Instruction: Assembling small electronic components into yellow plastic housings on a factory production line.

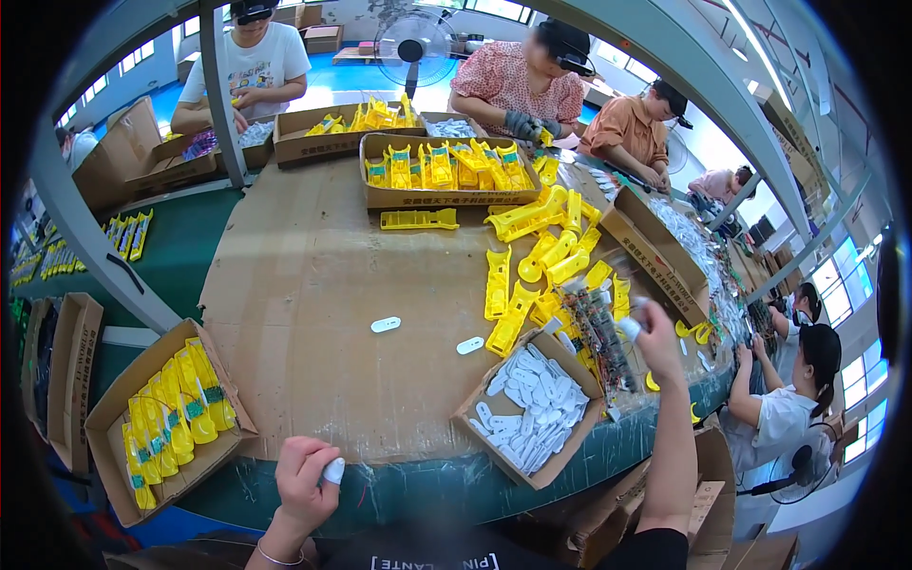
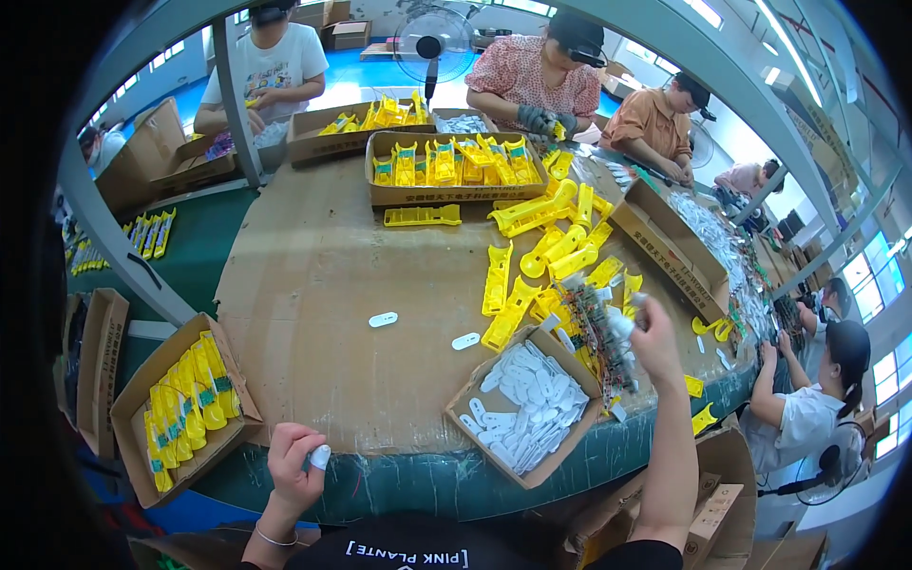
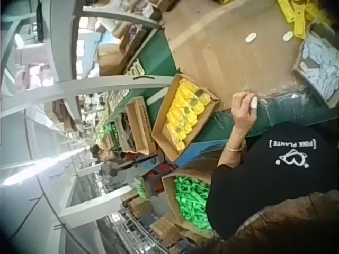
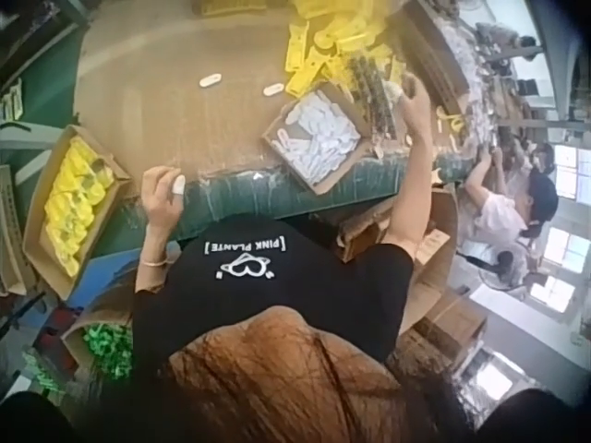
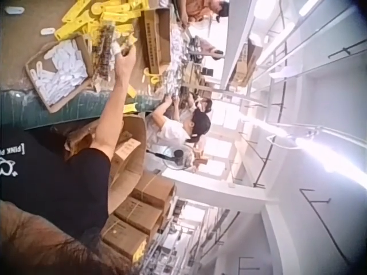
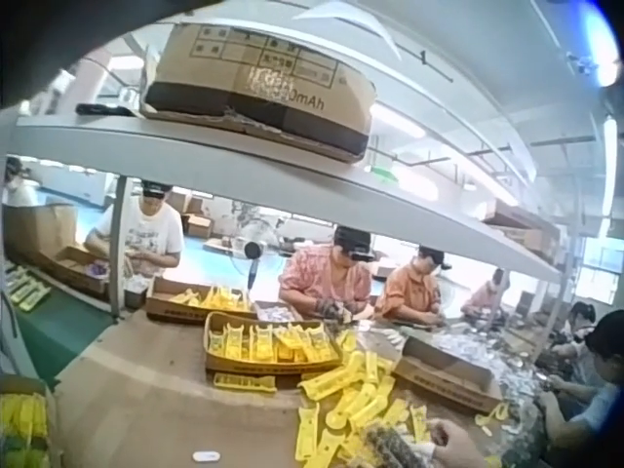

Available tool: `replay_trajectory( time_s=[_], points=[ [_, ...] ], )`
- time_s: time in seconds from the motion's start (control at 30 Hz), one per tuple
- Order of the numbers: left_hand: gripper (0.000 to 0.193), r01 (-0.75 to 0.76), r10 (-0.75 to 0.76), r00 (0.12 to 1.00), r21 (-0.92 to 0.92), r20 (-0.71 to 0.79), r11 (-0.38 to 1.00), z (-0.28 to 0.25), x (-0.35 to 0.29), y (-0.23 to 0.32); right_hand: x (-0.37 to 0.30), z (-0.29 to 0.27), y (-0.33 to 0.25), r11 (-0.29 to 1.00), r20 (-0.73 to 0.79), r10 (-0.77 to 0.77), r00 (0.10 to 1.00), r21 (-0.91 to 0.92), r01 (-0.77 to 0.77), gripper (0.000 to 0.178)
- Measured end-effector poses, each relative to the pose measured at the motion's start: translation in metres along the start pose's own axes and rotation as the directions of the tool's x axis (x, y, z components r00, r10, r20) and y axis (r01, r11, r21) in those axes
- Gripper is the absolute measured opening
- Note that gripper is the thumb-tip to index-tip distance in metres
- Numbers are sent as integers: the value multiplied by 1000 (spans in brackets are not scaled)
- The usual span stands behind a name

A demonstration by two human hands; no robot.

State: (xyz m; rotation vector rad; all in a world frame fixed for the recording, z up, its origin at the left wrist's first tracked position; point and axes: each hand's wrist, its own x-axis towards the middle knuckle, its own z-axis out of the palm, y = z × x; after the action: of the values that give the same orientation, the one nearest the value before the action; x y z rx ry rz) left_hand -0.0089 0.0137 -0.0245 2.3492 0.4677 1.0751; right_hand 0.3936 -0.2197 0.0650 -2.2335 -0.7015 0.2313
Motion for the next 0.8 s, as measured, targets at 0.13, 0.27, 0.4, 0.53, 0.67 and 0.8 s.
replay_trajectory(
  time_s=[0.13,0.27,0.4,0.53,0.67,0.8],
  points=[
    [14,-5,5,1000,-31,-4,1000,4,11,2,11,-3,10,997,-330,-74,941,-48,61,50],
    [14,-50,56,998,-151,37,987,34,49,12,20,38,21,829,103,93,990,-559,-20,80],
    [17,-281,332,930,-277,156,919,87,101,32,25,23,45,927,52,131,990,-361,-104,81],
    [21,-384,467,851,-321,240,866,147,159,35,22,-28,80,818,23,178,984,552,-161,50],
    [23,-537,609,679,-290,410,793,226,206,41,11,-69,86,708,-70,179,981,702,-79,46],
    [29,-698,741,457,-318,492,642,309,230,34,4,-77,75,731,-162,213,964,681,-47,47]
  ],
)
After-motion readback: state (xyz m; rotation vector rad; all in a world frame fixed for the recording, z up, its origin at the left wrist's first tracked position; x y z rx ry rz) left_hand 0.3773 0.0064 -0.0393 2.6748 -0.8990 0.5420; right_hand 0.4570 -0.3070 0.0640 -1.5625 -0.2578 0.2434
